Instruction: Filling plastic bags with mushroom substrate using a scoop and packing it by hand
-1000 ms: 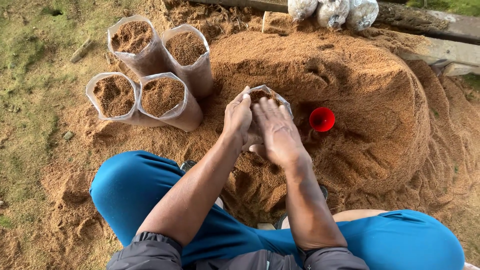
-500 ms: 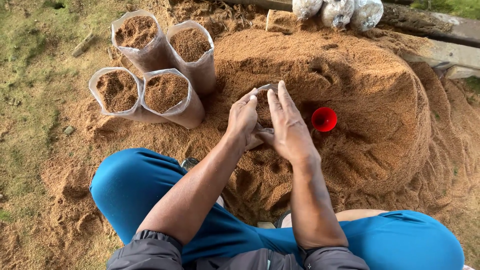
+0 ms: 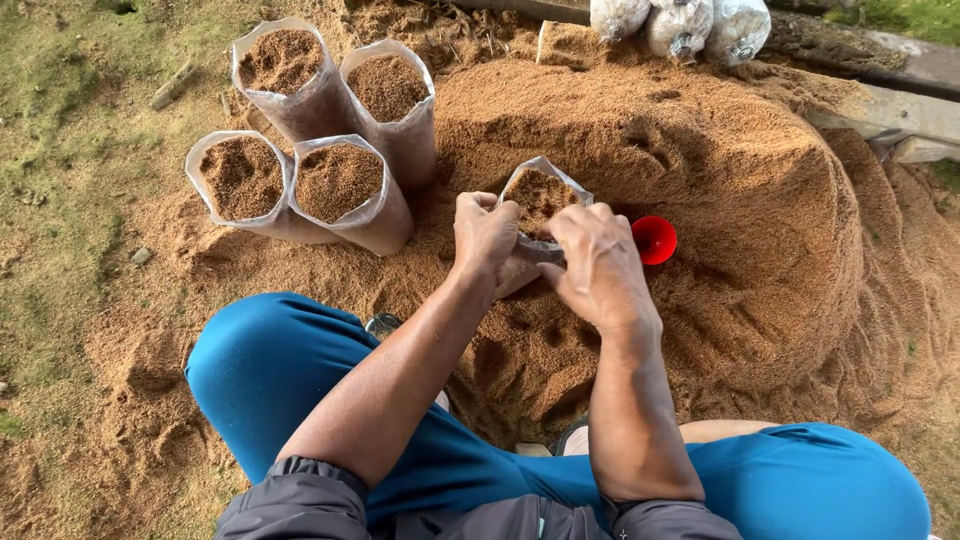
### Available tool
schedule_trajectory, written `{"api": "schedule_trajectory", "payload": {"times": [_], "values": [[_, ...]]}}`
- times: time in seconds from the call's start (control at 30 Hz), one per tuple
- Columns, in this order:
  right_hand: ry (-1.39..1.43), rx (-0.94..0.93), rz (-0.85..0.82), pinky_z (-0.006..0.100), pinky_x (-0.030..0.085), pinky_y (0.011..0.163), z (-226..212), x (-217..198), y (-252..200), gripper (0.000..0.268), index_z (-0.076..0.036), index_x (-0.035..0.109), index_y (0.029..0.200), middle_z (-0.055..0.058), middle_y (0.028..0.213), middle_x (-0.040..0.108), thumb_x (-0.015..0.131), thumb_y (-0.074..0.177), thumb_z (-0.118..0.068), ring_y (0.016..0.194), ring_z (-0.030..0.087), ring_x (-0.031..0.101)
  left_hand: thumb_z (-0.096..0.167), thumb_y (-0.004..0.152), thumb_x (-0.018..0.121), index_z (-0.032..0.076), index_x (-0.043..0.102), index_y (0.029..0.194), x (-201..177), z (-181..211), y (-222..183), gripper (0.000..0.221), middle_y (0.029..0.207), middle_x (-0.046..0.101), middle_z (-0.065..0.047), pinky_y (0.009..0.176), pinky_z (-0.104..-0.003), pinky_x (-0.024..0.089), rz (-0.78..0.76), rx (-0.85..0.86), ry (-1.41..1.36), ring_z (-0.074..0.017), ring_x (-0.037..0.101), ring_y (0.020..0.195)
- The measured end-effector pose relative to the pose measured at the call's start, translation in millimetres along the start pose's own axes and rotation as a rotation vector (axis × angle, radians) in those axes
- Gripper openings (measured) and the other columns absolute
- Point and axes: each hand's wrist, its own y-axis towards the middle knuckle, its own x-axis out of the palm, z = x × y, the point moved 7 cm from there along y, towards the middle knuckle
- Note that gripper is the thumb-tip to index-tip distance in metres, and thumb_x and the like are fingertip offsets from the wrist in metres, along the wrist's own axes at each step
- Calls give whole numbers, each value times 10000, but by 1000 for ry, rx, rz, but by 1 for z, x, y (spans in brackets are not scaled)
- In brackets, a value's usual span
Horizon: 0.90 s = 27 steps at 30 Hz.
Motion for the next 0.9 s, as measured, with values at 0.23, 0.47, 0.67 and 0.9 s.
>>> {"api": "schedule_trajectory", "payload": {"times": [0.23, 0.47, 0.67, 0.9], "values": [[33, 61, 64, 302, 541, 867, 39, 28, 6, 117, -230, 762, 1004, -37, 928, 697, 808, 899, -250, 882, 113, 644, 38, 775, 627, 54, 561, 918, -2, -10, 6, 158, 925, 597, -186, 672, -380, 517, 53, 24, -81, -279, 597, 875], [-20, 2, 123, 351, 506, 868, 5, -13, -3, 118, -244, 731, 949, -24, 1000, 724, 802, 920, -334, 964, 177, 636, 46, 810, 549, 53, 568, 860, -1, -10, 5, 55, 944, 594, -202, 778, -422, 502, 68, 51, -46, -316, 614, 932], [-202, 6, -55, 369, 432, 983, -6, 34, 20, 335, -216, 658, 1260, 7, 1241, 683, 662, 981, -402, 1051, 171, 563, 98, 812, 562, 8, 620, 859, -6, -1, -7, 117, 1002, 632, -273, 879, -521, 485, 62, 101, 32, -396, 629, 1055], [15, -19, 41, 381, 478, 952, -13, -8, 4, 490, -188, 619, 1385, 63, 1393, 636, 734, 932, -334, 1172, 224, 596, 12, 785, 588, 27, 560, 1034, -18, 36, -49, 251, 964, 611, -213, 763, -452, 550, 43, 65, -31, -314, 604, 872]]}}
